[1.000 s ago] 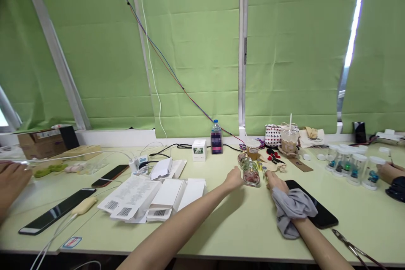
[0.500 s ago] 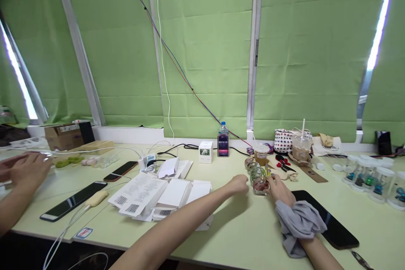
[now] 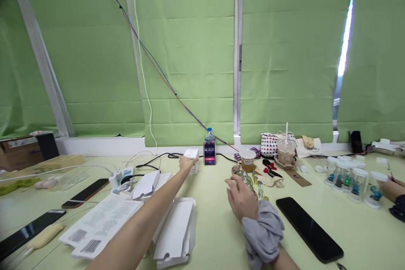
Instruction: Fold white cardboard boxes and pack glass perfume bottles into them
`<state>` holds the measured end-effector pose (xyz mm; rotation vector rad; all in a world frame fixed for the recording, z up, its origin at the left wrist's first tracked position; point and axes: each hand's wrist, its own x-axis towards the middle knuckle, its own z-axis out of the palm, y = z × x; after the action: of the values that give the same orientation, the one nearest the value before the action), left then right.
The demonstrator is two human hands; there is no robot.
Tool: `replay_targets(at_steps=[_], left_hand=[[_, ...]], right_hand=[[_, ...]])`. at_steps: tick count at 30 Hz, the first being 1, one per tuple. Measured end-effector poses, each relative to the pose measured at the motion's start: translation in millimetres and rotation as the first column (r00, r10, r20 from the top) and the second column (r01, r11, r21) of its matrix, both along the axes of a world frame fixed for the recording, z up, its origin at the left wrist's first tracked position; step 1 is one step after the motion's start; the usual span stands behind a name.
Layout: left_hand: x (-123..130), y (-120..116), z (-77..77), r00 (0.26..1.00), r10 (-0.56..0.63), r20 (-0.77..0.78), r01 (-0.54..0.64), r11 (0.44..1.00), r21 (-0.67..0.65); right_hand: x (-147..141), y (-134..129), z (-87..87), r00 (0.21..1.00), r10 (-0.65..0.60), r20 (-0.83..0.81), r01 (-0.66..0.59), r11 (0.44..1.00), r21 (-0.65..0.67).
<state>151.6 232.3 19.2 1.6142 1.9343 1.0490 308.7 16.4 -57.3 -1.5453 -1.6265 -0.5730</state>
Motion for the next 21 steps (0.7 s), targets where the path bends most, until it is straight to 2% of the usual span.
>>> replay_targets(at_steps=[2,6,8,11,14,17,19,21], left_hand=[[-2,1,-3.7,0.997,-0.063,-0.042,0.061,0.997,-0.050],[-12,-13,-9.3,0.950,-0.279,-0.139,0.262,0.956,-0.133],[-18,-28,-11.5,0.897,-0.402,-0.183,0.373,0.912,-0.173],[-31,-50,-11.1,0.790,-0.565,-0.237,0.524,0.824,-0.217],[-50,-59,-4.5,0.636,-0.728,-0.254,0.668,0.685,-0.291],[-67,-53,4.3,0.435,-0.881,-0.185,0.789,0.472,-0.394],[-72,-45,7.1,0.314,-0.941,-0.124,0.842,0.337,-0.421],[-68,-39,5.8,0.253,-0.963,-0.094,0.874,0.269,-0.405]], right_hand=[[-18,12,7.8,0.998,0.062,0.010,-0.062,0.998,-0.009],[-42,42,16.6,0.979,0.136,-0.155,-0.169,0.959,-0.226],[-49,59,17.6,0.964,0.125,-0.237,-0.194,0.935,-0.298],[-53,79,15.0,0.945,0.119,-0.305,-0.224,0.914,-0.338],[-49,91,11.1,0.912,0.168,-0.375,-0.312,0.877,-0.365],[-40,96,10.1,0.849,0.246,-0.467,-0.437,0.825,-0.359],[-34,99,11.2,0.795,0.280,-0.538,-0.506,0.796,-0.332],[-30,102,12.1,0.739,0.292,-0.607,-0.552,0.779,-0.298]])
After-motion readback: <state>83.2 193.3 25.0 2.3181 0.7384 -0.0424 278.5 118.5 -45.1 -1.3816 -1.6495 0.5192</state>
